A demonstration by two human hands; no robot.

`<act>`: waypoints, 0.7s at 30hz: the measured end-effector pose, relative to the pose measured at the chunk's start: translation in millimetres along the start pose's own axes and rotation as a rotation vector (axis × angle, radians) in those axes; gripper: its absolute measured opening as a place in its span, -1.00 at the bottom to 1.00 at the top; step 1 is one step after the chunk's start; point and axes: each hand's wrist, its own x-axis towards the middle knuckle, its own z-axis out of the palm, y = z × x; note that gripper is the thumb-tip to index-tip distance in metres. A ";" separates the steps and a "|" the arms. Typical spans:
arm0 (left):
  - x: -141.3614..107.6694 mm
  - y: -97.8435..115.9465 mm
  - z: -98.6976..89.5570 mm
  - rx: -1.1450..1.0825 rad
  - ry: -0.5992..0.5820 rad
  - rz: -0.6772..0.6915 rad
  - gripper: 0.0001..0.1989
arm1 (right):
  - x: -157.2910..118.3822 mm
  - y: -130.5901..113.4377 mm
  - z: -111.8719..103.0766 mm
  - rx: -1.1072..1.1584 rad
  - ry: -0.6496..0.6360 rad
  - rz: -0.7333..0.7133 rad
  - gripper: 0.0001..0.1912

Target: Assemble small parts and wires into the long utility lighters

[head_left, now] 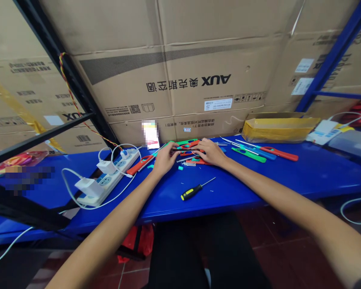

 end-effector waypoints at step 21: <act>0.2 5.8 -4.8 0.116 0.018 0.028 -0.96 | 1.0 1.6 -2.2 0.083 0.022 0.062 -0.80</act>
